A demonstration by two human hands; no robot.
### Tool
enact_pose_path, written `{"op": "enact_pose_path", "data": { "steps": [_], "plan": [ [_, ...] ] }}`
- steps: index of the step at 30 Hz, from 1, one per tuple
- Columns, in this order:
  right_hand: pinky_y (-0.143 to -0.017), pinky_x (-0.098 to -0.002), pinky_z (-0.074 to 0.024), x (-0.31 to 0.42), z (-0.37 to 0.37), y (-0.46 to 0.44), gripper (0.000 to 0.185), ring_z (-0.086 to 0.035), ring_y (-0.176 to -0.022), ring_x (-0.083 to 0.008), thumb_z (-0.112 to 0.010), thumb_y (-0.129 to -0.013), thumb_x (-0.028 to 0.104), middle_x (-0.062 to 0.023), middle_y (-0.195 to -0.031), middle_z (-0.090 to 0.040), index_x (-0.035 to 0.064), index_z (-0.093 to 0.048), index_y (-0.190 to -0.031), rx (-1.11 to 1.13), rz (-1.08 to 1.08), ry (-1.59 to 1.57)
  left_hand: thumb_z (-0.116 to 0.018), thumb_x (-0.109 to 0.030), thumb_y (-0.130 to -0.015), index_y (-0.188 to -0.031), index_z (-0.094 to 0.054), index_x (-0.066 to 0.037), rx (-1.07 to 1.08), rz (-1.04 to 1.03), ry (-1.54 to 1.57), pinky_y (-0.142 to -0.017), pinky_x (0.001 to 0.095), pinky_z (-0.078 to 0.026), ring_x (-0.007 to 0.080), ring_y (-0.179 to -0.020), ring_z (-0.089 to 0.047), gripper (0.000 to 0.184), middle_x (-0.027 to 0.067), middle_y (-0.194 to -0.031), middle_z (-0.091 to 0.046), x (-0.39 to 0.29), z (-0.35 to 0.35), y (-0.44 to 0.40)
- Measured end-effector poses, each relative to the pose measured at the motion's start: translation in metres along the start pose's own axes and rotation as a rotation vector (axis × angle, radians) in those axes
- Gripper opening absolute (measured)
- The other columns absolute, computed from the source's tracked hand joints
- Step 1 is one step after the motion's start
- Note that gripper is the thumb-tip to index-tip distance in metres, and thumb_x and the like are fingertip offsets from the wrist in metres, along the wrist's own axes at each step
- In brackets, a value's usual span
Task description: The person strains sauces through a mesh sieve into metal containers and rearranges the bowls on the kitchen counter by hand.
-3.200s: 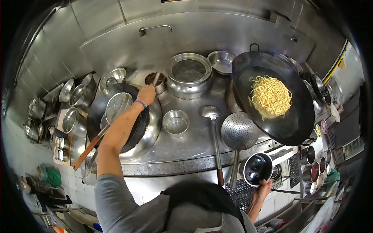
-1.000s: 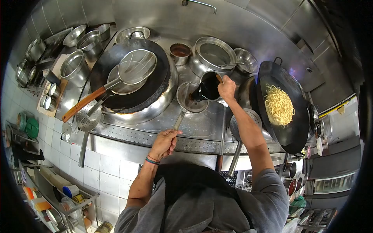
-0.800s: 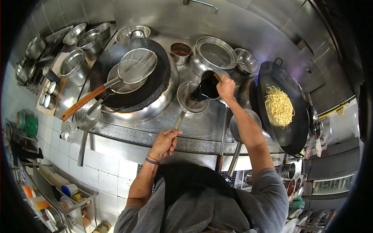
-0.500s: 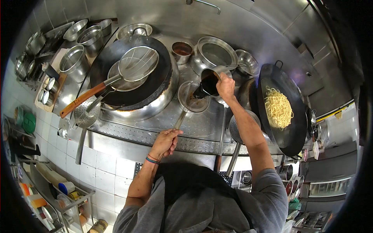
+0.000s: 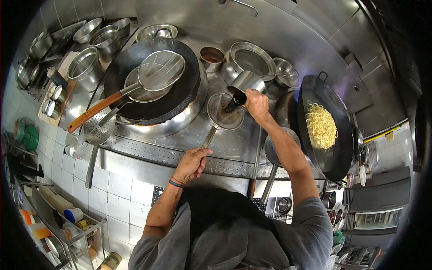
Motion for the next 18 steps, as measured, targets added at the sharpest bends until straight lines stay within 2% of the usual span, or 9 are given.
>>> {"op": "enact_pose_path", "data": {
  "steps": [5, 8, 11, 14, 17, 18],
  "plan": [
    [-0.045, -0.0373, -0.0520, 0.028, 0.000, 0.011, 0.011, -0.064, -0.054, -0.0240, -0.061, -0.074, 0.007, -0.0075, -0.063, -0.055, 0.0103, -0.051, -0.071, 0.021, 0.186, 0.005, -0.047, -0.027, -0.103, -0.113, -0.062, -0.001, 0.009, -0.022, 0.008, -0.032, 0.0253, -0.037, 0.0087, -0.039, -0.045, 0.031, -0.0008, -0.059, -0.048, 0.001, 0.001, -0.002],
    [-0.044, -0.0376, -0.0515, 0.040, 0.002, 0.018, 0.011, -0.063, -0.053, -0.0242, -0.061, -0.074, 0.008, -0.0074, -0.063, -0.055, 0.0104, -0.051, -0.071, -0.004, 0.273, -0.013, -0.047, -0.025, -0.103, -0.113, -0.061, 0.000, -0.016, -0.017, 0.023, -0.031, 0.0250, -0.034, 0.0084, -0.037, -0.041, 0.031, -0.0011, -0.055, -0.045, -0.003, -0.002, 0.001],
    [-0.042, -0.0367, -0.0502, 0.037, 0.001, 0.017, 0.011, -0.063, -0.053, -0.0233, -0.062, -0.075, 0.009, -0.0075, -0.063, -0.054, 0.0111, -0.051, -0.070, -0.002, 0.218, -0.003, -0.048, -0.025, -0.103, -0.113, -0.060, 0.001, -0.023, -0.017, 0.031, -0.031, 0.0248, -0.033, 0.0082, -0.036, -0.039, 0.031, -0.0014, -0.053, -0.043, -0.003, -0.002, 0.001],
    [-0.046, -0.0410, -0.0504, 0.031, 0.003, 0.017, 0.011, -0.063, -0.055, -0.0282, -0.061, -0.074, 0.007, -0.0080, -0.062, -0.054, 0.0094, -0.052, -0.069, -0.011, 0.140, -0.039, -0.047, -0.025, -0.103, -0.113, -0.060, 0.001, -0.028, -0.021, 0.025, -0.031, 0.0247, -0.033, 0.0081, -0.036, -0.039, 0.031, -0.0015, -0.053, -0.043, -0.004, -0.003, 0.000],
    [-0.052, -0.0398, -0.0501, -0.015, 0.005, 0.026, 0.012, -0.063, -0.056, -0.0240, -0.060, -0.072, 0.000, -0.0105, -0.060, -0.055, 0.0058, -0.050, -0.067, -0.227, -0.092, -0.101, -0.048, -0.026, -0.102, -0.112, -0.062, -0.002, -0.025, -0.011, -0.015, -0.031, 0.0245, -0.034, 0.0083, -0.038, -0.042, 0.029, -0.0012, -0.057, -0.046, -0.008, -0.002, 0.006],
    [-0.054, -0.0381, -0.0494, -0.046, -0.002, 0.034, 0.011, -0.060, -0.056, -0.0207, -0.058, -0.071, -0.002, -0.0105, -0.060, -0.056, 0.0044, -0.050, -0.066, -0.270, -0.290, -0.253, -0.048, -0.026, -0.102, -0.112, -0.063, -0.003, -0.018, -0.011, -0.030, -0.031, 0.0244, -0.035, 0.0084, -0.039, -0.044, 0.028, -0.0010, -0.059, -0.048, -0.009, -0.003, 0.006]
  ]
}}
Point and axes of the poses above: each hand's wrist, its own y-axis away from the middle knuckle, its own z-axis out of the back of the hand, x = y × z, the point moved 9 cm from there along -y, towards the middle knuckle
